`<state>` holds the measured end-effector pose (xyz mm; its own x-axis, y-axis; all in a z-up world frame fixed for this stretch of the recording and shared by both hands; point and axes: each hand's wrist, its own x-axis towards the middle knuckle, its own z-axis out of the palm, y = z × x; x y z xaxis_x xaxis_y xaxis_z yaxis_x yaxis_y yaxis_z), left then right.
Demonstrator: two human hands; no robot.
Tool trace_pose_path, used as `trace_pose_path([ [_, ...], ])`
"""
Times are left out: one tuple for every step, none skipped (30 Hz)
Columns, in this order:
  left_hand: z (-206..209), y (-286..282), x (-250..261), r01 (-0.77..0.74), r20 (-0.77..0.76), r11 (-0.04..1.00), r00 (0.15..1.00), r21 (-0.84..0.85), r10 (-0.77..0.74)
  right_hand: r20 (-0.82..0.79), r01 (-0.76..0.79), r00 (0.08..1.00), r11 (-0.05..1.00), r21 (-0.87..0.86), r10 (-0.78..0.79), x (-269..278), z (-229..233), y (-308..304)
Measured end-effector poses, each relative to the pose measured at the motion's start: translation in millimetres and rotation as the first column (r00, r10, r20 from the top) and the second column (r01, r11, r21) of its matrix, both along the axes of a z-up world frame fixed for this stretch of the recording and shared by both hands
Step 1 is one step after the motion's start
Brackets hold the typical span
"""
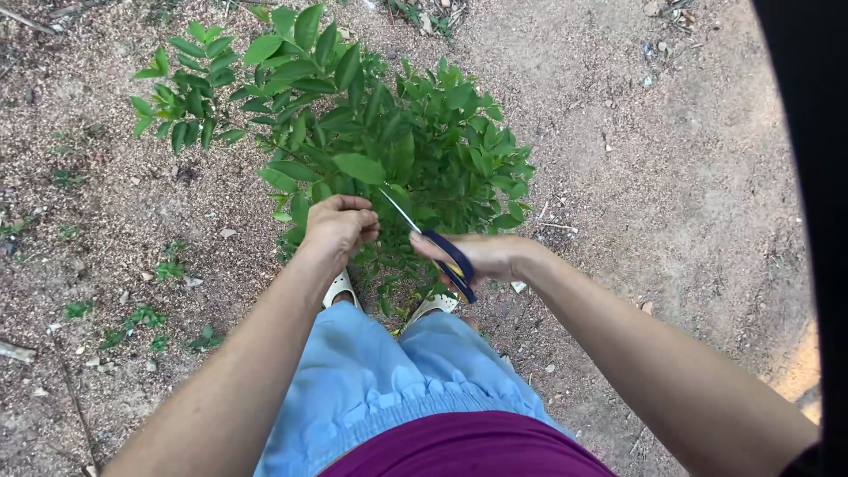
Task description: Pruning a small green plant using a pair of scissors.
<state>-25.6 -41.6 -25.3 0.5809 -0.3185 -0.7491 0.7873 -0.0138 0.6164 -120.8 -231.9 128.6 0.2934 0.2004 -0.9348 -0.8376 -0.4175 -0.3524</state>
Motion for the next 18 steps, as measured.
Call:
trace_pose_path([
  [0, 2, 0, -0.005, -0.002, 1.000, 1.000, 0.004, 0.005, -0.002, -0.005, 1.000, 1.000, 0.004, 0.005, 6, -2, 2],
  [0, 3, -1, -0.029, 0.007, 0.999, 1.000, 0.015, 0.029, 0.009, 0.044, 0.999, 0.999, -0.002, -0.044, 12, -5, 3],
  [-1, 4, -2, -0.054, 0.016, 0.998, 0.998, 0.026, 0.053, 0.021, 0.094, 0.995, 0.996, -0.006, -0.094, 17, -7, 4],
  [0, 5, -2, -0.057, 0.014, 0.998, 0.998, 0.026, 0.056, 0.019, 0.090, 0.996, 0.996, -0.007, -0.090, 19, -8, 4],
  [1, 6, -2, -0.058, 0.006, 0.997, 0.998, 0.041, 0.058, 0.073, 0.083, 0.994, 0.996, -0.016, -0.081, 21, -10, 4],
  [3, 6, -1, -0.055, -0.001, 0.997, 0.998, 0.055, 0.055, 0.128, 0.079, 0.989, 0.997, -0.027, -0.075, 23, -11, 3],
  [0, 8, -1, -0.054, -0.001, 0.997, 0.999, 0.055, 0.055, 0.128, 0.079, 0.989, 0.996, -0.027, -0.075, 21, -7, 3],
  [-3, 10, 0, -0.061, 0.010, 0.996, 0.998, 0.066, 0.060, 0.162, 0.106, 0.982, 0.994, -0.023, -0.101, 20, -4, 3],
  [-5, 13, 1, -0.067, 0.020, 0.995, 0.998, 0.077, 0.066, 0.197, 0.133, 0.972, 0.991, -0.018, -0.127, 18, -1, 3],
  [-6, 16, 2, -0.065, 0.022, 0.995, 0.998, 0.075, 0.063, 0.198, 0.136, 0.972, 0.991, -0.020, -0.129, 15, 13, 1],
  [-6, 18, 4, -0.085, 0.015, 0.992, 0.996, 0.094, 0.084, 0.192, 0.176, 0.963, 0.981, 0.076, -0.188, 11, 27, -2],
  [-6, 18, 4, -0.101, 0.006, 0.989, 0.995, 0.109, 0.101, 0.178, 0.218, 0.953, 0.961, 0.168, -0.247, 5, 42, -6],
  [-6, 21, 5, -0.095, 0.005, 0.990, 0.995, 0.105, 0.095, 0.179, 0.223, 0.951, 0.961, 0.163, -0.251, 0, 55, -7],
  [-5, 23, 6, -0.104, -0.006, 0.987, 0.994, 0.124, 0.105, 0.209, 0.204, 0.937, 0.925, 0.320, -0.279, -5, 68, -8],
  [-4, 25, 7, -0.112, -0.017, 0.983, 0.993, 0.144, 0.115, 0.233, 0.172, 0.922, 0.867, 0.468, -0.309, -10, 81, -8],
  [-11, 24, 8, -0.108, -0.016, 0.984, 0.994, 0.142, 0.112, 0.234, 0.175, 0.921, 0.867, 0.467, -0.312, -12, 81, -7],
  [-17, 23, 8, -0.118, -0.016, 0.984, 0.992, 0.130, 0.121, 0.099, 0.306, 0.905, 0.794, 0.525, -0.414, -15, 81, -5],
  [-24, 26, 7, -0.134, -0.018, 0.984, 0.990, 0.122, 0.137, -0.047, 0.433, 0.867, 0.704, 0.563, -0.495, -17, 79, -1],
])
